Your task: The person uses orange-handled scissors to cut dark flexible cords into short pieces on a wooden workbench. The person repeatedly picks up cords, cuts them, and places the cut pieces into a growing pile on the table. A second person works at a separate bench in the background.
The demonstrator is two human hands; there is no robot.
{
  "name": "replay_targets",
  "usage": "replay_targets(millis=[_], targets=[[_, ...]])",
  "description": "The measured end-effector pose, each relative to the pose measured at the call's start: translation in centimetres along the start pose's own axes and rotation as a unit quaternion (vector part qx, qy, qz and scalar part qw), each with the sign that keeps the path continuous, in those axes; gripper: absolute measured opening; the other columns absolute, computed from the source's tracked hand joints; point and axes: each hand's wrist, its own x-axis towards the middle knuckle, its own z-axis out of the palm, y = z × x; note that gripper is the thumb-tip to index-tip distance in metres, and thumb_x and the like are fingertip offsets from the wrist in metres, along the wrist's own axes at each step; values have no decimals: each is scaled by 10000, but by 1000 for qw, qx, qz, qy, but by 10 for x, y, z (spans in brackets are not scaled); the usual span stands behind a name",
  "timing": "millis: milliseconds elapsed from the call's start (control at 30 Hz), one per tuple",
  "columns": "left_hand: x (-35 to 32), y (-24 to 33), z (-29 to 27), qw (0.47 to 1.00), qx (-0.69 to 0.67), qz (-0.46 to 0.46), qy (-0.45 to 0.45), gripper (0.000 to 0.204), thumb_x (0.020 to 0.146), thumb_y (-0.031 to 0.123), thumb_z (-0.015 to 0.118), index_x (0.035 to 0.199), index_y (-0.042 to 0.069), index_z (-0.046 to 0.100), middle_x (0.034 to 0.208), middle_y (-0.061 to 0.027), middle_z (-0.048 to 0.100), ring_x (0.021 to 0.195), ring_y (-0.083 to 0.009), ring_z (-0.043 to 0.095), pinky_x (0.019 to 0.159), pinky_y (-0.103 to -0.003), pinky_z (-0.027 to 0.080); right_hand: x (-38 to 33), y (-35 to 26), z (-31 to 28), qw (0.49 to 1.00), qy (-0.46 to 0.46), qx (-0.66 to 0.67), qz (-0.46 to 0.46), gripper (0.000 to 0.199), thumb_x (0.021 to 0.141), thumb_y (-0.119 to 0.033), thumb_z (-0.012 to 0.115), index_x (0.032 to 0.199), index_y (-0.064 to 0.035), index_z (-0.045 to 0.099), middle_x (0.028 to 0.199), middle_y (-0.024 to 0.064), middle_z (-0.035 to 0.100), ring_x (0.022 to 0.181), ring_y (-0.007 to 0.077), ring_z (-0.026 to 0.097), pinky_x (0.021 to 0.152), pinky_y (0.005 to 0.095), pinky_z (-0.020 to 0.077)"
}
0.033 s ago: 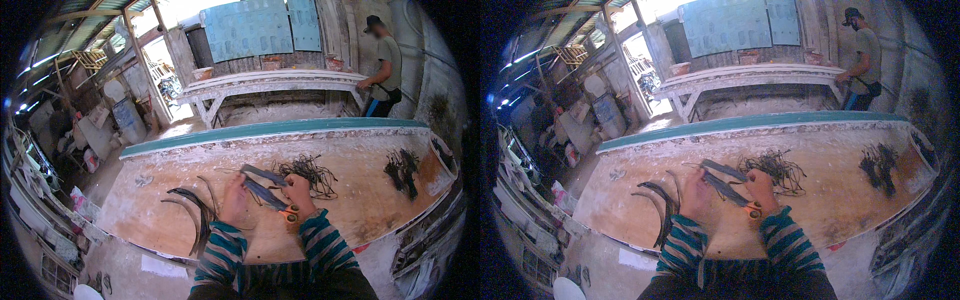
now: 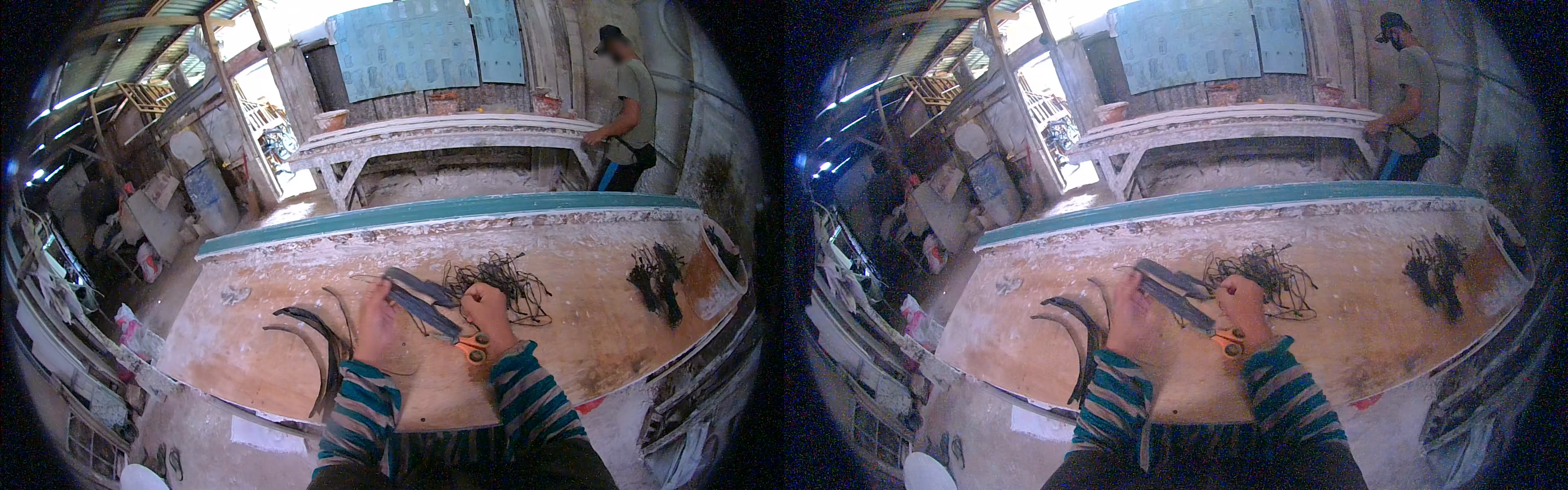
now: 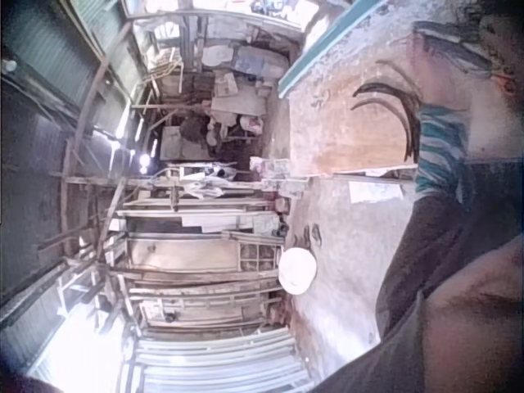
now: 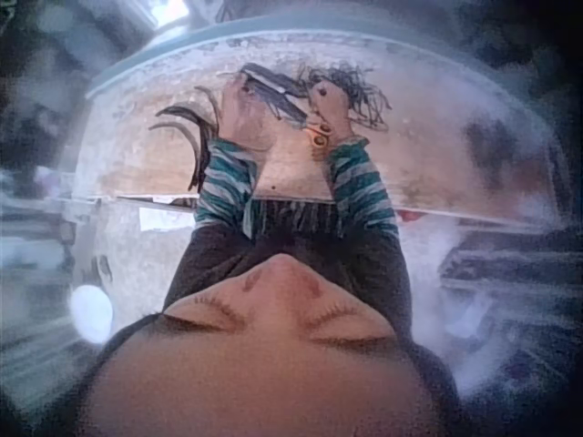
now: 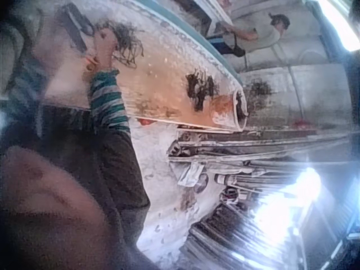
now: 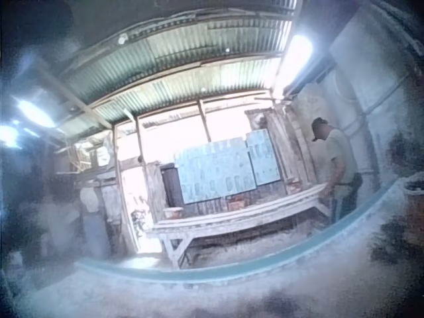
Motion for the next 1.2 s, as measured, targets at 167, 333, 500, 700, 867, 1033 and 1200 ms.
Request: replay_targets(millis=[167,333,500,700,867,1033,1200], targets=[[23,32,-34,979,-108,82,152,100,852,209,584,909,131,562,808,26,611,706,-96,567,619,-237,456,6,-12,-12,972,53,215,84,133,768,-143,558,702,-28,567,564,39,529,500,129,547,448,282,425],[33,41,-74,955,-204,122,180,114,850,219,592,848,105,574,782,11,621,687,-116,589,580,-242,480,16,-4,-20,911,168,354,129,125,817,-157,501,712,-94,481,595,-3,487,455,106,490,385,232,360],[38,44,-121,949,-242,140,143,147,848,197,568,904,62,581,882,-63,639,792,-200,615,710,-332,525,25,5,-38,839,212,476,159,134,824,-204,494,712,-130,485,671,6,517,526,109,497,419,241,380],[38,46,-115,940,-252,140,182,139,848,202,566,856,65,587,863,-69,639,790,-214,616,706,-342,519,25,0,-51,808,224,508,196,154,829,-226,520,708,-136,492,606,-4,514,488,120,483,439,240,399],[32,48,-98,970,-224,80,43,122,850,190,570,827,71,587,827,-54,630,745,-203,612,673,-322,523,25,0,-51,822,178,519,150,147,834,-214,538,717,-132,506,586,-5,520,482,115,487,425,230,393],[27,24,-54,993,-89,-71,-1,151,847,152,561,936,33,588,880,-67,620,738,-208,613,661,-305,522,12,-26,-31,890,87,434,108,138,843,-182,537,725,-110,524,580,-23,501,481,87,478,416,210,374],[2,-6,5,983,33,-137,-121,312,855,144,537,1108,-38,518,1099,-119,581,997,-239,566,821,-316,468,-1,-35,-13,951,-54,290,96,113,820,-150,583,748,-68,554,590,-24,487,489,72,472,447,206,384]])
